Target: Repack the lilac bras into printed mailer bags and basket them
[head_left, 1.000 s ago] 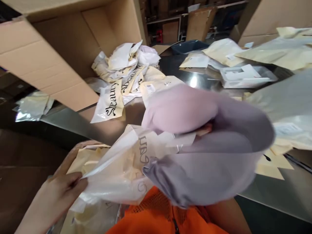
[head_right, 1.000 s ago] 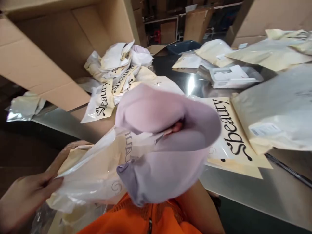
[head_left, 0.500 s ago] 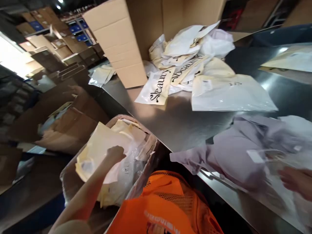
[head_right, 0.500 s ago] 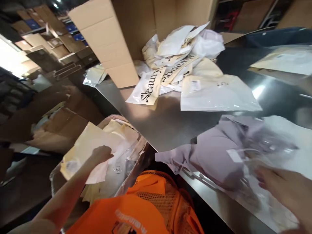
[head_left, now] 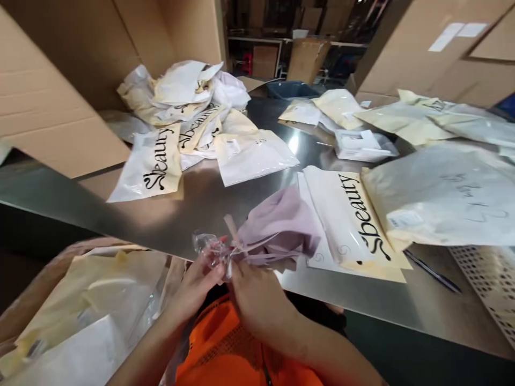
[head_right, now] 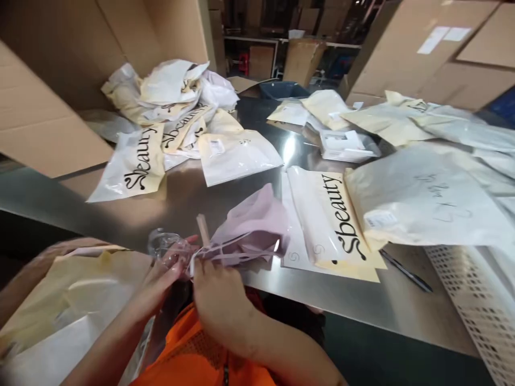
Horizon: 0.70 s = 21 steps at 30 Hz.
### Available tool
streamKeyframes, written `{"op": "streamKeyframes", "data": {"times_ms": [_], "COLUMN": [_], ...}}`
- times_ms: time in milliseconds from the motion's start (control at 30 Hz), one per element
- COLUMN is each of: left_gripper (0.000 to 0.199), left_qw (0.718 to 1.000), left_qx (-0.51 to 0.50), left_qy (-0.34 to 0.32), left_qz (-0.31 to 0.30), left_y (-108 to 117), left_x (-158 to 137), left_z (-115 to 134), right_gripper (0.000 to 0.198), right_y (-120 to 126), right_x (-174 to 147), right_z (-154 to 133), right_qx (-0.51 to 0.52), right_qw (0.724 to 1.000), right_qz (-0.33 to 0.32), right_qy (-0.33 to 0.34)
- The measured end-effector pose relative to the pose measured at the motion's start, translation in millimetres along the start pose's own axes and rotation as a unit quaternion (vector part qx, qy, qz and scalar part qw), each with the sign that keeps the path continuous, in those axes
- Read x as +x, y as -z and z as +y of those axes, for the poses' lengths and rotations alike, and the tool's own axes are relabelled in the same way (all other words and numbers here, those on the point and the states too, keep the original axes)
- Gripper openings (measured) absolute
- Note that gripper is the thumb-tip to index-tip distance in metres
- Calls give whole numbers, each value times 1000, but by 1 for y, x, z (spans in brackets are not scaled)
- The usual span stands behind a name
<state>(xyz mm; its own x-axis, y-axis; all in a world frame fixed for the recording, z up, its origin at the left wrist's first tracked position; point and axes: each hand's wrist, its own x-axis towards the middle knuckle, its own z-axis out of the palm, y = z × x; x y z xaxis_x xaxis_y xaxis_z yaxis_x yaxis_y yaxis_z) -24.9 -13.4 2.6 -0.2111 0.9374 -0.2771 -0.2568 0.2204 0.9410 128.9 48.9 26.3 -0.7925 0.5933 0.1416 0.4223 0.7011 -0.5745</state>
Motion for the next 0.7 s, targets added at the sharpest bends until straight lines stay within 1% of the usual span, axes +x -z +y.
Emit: {"op": "streamKeyframes", "data": {"times_ms": [33,100,167,200,267,333,367,400,433,467,533,600,667,700], "left_gripper": [53,35,30,31,37,42,43,44,45,45,45,40,31,26], "left_qw": [1000,998,997,996,996,996,996,996,996,995,992,989,988,988], "left_qx": [-8,-22,-37,-43,-52,-40,-28,-14,-6,-7,-22,-18,21,49], "left_qy": [13,23,17,16,31,49,51,47,37,25,9,-2,-11,-15], "left_qz": [21,57,68,71,68,65,67,72,83,97,126,146,150,148], "left_y": [-5,-12,-17,-19,-22,-24,-25,-26,-26,-26,-27,-27,-29,-30], "left_x": [9,21,25,26,25,25,26,27,28,29,31,32,33,33], "left_z": [-4,-11,-15,-15,-14,-11,-10,-9,-9,-9,-10,-10,-8,-6], "right_gripper": [30,37,40,41,45,57,61,63,63,63,61,54,46,44], "right_y": [-4,-1,9,15,20,18,15,13,10,9,7,8,8,9], "right_x": [-4,-15,-25,-29,-32,-31,-30,-29,-28,-27,-26,-25,-24,-24], "right_z": [-2,1,12,19,33,46,51,54,57,58,59,58,57,56], "right_qx": [-9,-23,40,76,157,246,288,325,353,370,385,376,322,278], "right_qw": [999,997,995,991,975,946,929,915,905,900,902,911,930,941], "right_qz": [-32,-69,-63,-44,24,120,158,182,196,198,177,156,165,185], "right_qy": [4,-13,-69,-102,-158,-174,-168,-154,-137,-116,-84,-67,-62,-58]}}
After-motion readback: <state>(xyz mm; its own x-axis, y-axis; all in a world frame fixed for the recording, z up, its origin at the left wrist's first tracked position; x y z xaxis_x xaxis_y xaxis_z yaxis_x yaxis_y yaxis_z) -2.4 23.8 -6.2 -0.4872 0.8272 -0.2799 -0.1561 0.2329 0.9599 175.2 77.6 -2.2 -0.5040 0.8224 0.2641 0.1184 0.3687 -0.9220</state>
